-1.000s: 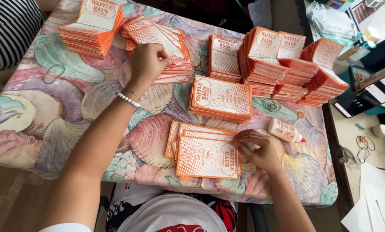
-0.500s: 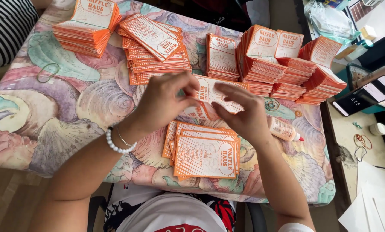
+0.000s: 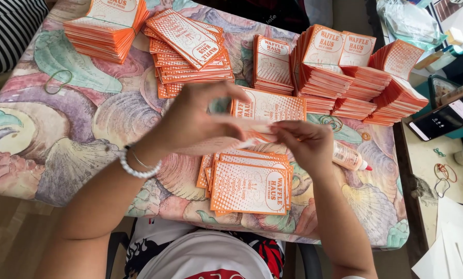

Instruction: Sorting and stacking paper bags on a table to organize them into neat piles.

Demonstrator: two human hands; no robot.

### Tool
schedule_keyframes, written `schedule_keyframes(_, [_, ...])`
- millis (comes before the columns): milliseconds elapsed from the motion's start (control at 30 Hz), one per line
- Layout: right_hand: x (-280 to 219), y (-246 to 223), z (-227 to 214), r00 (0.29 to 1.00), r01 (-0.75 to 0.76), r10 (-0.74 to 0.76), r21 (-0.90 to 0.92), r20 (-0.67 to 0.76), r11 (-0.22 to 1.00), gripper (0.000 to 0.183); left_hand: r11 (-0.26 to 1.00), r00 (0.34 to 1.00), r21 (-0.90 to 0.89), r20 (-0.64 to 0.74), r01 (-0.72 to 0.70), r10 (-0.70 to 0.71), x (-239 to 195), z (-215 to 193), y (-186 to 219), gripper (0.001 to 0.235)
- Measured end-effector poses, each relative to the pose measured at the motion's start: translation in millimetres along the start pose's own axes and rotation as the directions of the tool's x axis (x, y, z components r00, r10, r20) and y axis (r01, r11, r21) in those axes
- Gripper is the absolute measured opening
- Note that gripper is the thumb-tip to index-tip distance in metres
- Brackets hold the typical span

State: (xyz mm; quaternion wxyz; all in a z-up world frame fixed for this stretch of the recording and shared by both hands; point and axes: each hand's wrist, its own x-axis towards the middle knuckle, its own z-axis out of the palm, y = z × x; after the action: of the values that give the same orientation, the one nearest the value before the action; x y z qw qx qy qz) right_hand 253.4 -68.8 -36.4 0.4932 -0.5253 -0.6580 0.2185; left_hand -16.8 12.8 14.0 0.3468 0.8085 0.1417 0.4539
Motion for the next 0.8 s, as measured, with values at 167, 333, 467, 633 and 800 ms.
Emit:
schedule_keyframes(167, [4, 33, -18, 0.968, -0.099, 0.141, 0.2, -0.207, 0.975, 0.015, 1.0, 0.997, -0.008, 0.079, 0.018, -0.017, 4, -27, -44, 0.056])
schedule_keyframes(333, [12, 37, -18, 0.935, -0.119, 0.234, 0.386, -0.267, 0.915, 0.019, 0.873, 0.94, -0.383, -0.036, 0.302, -0.341, -5, 7, -115, 0.037])
schedule_keyframes(467, [18, 35, -23, 0.927, -0.083, 0.249, 0.493, -0.281, 0.866, 0.016, 0.82, 0.928, -0.472, -0.014, 0.322, -0.372, 2, 18, -89, 0.04])
schedule_keyframes(633, [17, 42, -29, 0.95, -0.084, 0.211, 0.461, -0.231, 0.884, 0.039, 0.774, 0.903, -0.496, 0.051, 0.394, -0.426, -5, 24, -107, 0.018])
schedule_keyframes(800, [15, 28, -25, 0.955, -0.151, 0.231, 0.366, -0.185, 0.918, 0.024, 0.768, 0.905, -0.508, 0.059, 0.39, -0.42, -3, 19, -100, 0.021])
